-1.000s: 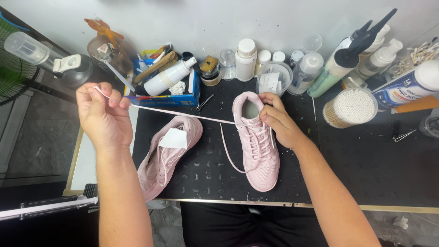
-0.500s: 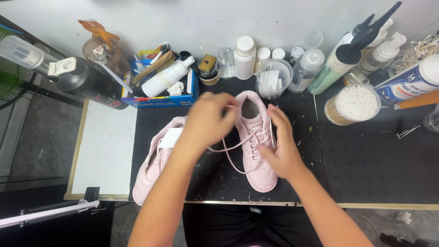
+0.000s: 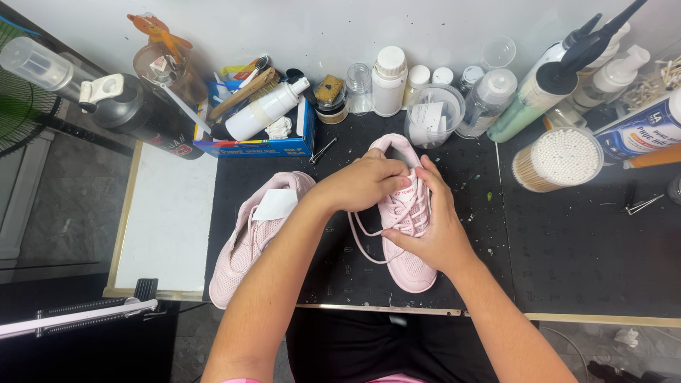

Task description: The person threads pink shoelaces through the eyelets of a pair of pink sneakers. They pull the laces tight, adjust the tongue, and tie a knot on the right shoe. The person then repeats the lacing process on the left shoe, ensuring the laces are evenly distributed.

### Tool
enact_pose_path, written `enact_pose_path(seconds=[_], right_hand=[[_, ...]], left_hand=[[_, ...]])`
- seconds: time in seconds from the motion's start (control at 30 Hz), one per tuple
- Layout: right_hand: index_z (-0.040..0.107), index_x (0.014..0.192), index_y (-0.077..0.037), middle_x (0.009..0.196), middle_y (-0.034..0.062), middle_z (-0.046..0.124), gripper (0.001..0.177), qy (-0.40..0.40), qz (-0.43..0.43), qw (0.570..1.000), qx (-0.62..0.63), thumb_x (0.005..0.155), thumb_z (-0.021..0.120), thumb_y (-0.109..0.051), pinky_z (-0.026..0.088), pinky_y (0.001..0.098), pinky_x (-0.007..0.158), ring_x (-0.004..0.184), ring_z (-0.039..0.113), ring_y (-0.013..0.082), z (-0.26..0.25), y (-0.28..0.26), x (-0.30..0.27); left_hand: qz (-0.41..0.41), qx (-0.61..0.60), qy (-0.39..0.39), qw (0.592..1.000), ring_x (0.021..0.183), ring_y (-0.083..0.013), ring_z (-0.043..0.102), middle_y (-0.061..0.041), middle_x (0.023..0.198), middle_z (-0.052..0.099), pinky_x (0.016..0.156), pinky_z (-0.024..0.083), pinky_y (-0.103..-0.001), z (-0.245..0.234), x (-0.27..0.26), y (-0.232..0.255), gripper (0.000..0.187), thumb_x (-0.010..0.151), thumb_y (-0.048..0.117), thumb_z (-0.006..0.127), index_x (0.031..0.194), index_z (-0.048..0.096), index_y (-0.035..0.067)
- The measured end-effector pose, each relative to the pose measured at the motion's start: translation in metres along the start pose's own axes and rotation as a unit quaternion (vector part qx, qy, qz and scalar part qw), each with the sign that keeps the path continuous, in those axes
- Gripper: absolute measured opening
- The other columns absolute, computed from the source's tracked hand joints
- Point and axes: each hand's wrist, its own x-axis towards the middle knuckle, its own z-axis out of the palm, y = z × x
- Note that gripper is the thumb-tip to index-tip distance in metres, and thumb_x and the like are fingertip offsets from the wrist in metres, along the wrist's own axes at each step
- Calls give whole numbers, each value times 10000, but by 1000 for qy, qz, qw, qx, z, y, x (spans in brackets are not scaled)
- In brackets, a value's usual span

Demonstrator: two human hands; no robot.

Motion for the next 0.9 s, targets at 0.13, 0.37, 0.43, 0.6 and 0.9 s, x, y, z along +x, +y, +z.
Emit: enact_pose_path(seconds=[0.13,0.37,0.43,0.6,0.9], right_hand=[[313,1532,-39,1656,227,271,1112,-22,7,1000,15,656,935,-323,314,458,1218,1506,348,392,-2,7,-1],[364,1565,-44,1687,205,306,860,-7,-17,999,43,846,795,-237,295,455,1260,1546,356,370,-2,17,-4],[378,1552,-32,1663,214,324,830,12,-40,998,40,859,785,-239,298,460,1254,1531,362,383,-1,20,-6],[468,1418,-39,1532,224,414,672,103,-138,984,-37,850,788,-202,375,464,1204,1372,457,376,-1,20,-15],[647,1046,-65,1270,167,520,368,93,-83,988,-90,742,841,-135,439,440,978,1122,501,330,-3,-5,-32]], left_hand=[[17,-116,5,993,999,-262,542,-119,997,543,889,457,-362,3,-9,-9,256,1014,330,592,1068,718,114],[32,-99,56,993,989,-251,535,-106,929,591,876,455,-370,15,-5,-13,247,1010,322,600,1074,721,115],[42,-90,63,993,990,-257,522,-112,929,586,881,451,-377,16,-5,-14,245,1009,314,604,1067,724,108],[48,-137,114,983,980,-212,562,-93,958,612,851,486,-342,17,-8,-10,261,1025,311,592,1074,721,89],[81,-425,385,815,787,-66,442,-61,1100,666,712,359,-220,-26,-71,-7,308,1142,201,532,1260,716,-17]])
